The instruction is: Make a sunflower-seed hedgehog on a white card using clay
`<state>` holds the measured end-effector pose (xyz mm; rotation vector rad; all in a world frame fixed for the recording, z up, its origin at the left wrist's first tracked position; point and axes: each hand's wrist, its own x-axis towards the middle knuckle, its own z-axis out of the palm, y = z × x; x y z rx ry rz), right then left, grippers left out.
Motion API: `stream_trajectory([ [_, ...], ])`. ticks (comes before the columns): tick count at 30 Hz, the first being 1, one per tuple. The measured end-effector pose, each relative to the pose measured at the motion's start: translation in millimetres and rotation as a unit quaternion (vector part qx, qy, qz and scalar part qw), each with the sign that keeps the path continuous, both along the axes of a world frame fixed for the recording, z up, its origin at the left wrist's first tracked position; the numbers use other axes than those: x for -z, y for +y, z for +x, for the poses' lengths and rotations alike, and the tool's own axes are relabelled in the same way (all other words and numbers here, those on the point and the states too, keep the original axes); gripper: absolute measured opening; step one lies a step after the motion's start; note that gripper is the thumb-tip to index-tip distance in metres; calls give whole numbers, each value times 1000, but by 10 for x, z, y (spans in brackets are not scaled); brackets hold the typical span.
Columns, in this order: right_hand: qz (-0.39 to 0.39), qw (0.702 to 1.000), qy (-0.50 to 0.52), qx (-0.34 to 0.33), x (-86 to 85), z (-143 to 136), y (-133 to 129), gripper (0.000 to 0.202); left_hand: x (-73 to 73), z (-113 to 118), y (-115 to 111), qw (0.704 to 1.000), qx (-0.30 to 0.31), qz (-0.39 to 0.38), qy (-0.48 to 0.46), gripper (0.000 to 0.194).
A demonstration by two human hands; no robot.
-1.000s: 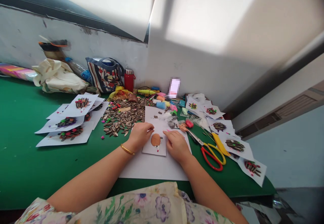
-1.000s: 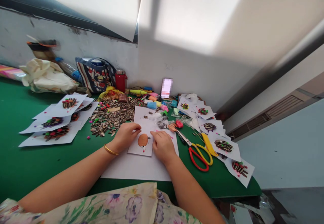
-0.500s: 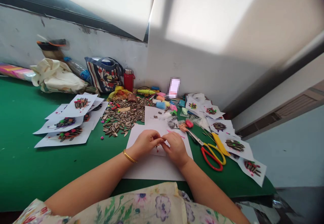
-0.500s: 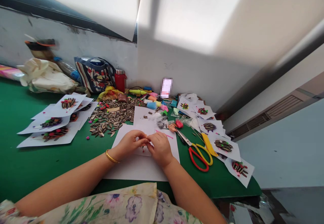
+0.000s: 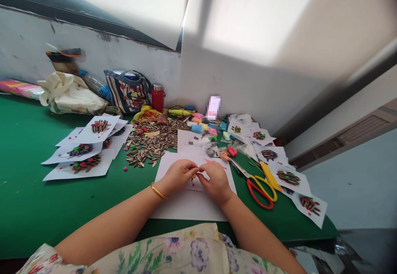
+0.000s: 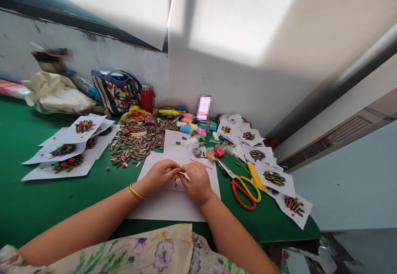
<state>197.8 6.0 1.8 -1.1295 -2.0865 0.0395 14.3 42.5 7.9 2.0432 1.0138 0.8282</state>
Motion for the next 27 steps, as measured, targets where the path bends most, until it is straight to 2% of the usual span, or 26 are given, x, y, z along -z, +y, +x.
stream_trajectory([
  [5,-20,1000,7,0,9,23,7,11,7,-35,34,999,24,18,29,30],
  [7,-32,999,19,11,23,45,21,9,28,-71,81,998,0,43,41,32],
  [10,-64,997,33,29,60,86,50,5,69,-135,169,990,-69,93,83,26],
  [12,-86,995,32,36,95,109,69,4,90,-167,215,984,-85,103,121,24],
  [16,-115,992,13,39,171,131,95,4,113,-184,241,978,-85,104,161,24],
  [27,-138,989,-31,40,228,116,119,3,112,-177,238,980,-79,95,157,24],
])
